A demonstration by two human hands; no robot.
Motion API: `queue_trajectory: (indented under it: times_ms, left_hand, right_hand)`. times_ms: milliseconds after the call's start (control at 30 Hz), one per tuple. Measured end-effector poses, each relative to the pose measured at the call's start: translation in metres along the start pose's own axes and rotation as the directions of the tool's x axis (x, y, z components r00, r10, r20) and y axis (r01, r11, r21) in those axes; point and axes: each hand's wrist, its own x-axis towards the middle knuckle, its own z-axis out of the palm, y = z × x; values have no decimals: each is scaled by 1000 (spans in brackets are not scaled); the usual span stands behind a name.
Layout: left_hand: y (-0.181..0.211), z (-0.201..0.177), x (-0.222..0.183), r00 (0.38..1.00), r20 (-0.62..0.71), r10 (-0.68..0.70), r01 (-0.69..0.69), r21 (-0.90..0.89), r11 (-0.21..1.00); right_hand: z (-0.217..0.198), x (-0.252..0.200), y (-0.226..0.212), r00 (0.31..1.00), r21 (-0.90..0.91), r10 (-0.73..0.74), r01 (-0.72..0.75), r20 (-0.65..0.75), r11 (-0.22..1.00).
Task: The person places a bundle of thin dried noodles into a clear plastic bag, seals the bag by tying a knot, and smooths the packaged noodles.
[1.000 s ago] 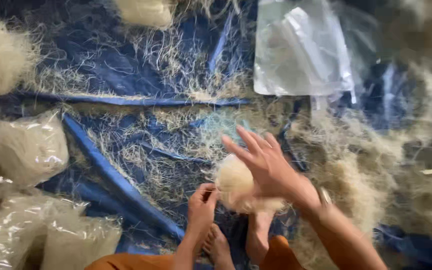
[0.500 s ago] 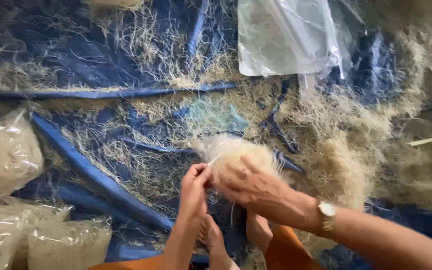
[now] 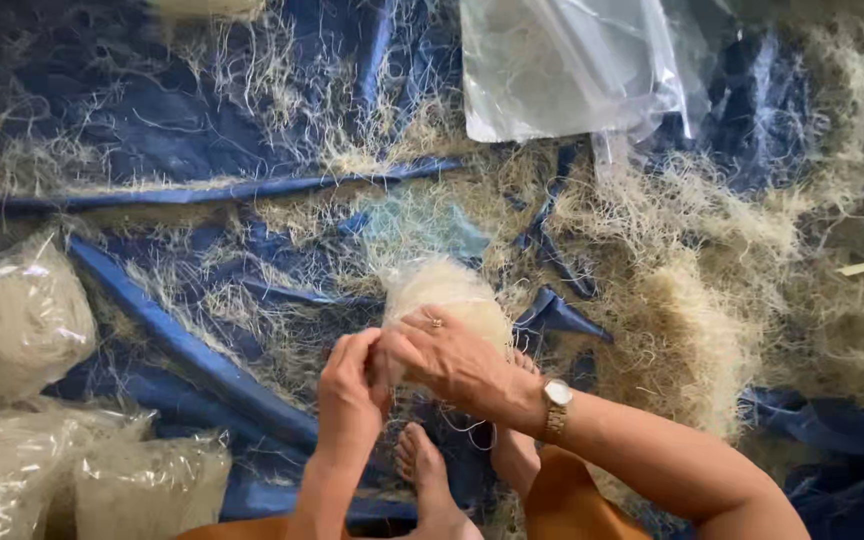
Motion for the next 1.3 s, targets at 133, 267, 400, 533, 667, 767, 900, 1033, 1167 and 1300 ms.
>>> queue_trajectory:
  times_ms: [133,267,400,533,667,767,900,1033,1167,1300]
  left_hand:
    - [18,-10,21,954,163,-253,263,-47,964]
    - [-17,4,26,927,72,-368,374,-265,889]
    - [-4,1,22,911,129,-392,413,-247,877]
    - [-36,5,-9,544,477,-690,760,-629,165]
    - [-21,36,-36,484,650,-586,850,-507,140]
    - [-25,62,-35,640,438,-631,712,-646,273]
    - [-9,57,-34,640,451,-621,706,-665,244]
    - [26,38,-31,696,387,-605,692,-588,419]
    - [10,34,-36,737,283,-614,574,-741,347]
    - [5,27,-23,722,289,-629,560,-778,285]
  right_hand:
    - [10,0,1,994,-306,47,-14,100,952]
    - [25,1,19,986,-328,162,-139,42,934]
    - [-1,1,17,988,-294,149,-154,-40,943]
    - [-17,3,21,986,-270,-64,20,-153,963]
    - [-20,9,23,985,-277,-25,-23,-169,961]
    - [-23,11,21,983,-257,-33,-15,-182,966]
    - [-26,9,20,976,-266,-39,-20,-215,964]
    - [-9,7,28,991,-340,13,-58,-134,939]
    - [-30,21,37,981,-101,66,-85,-183,991]
    - [-125,0,26,989,486,82,-131,121,864]
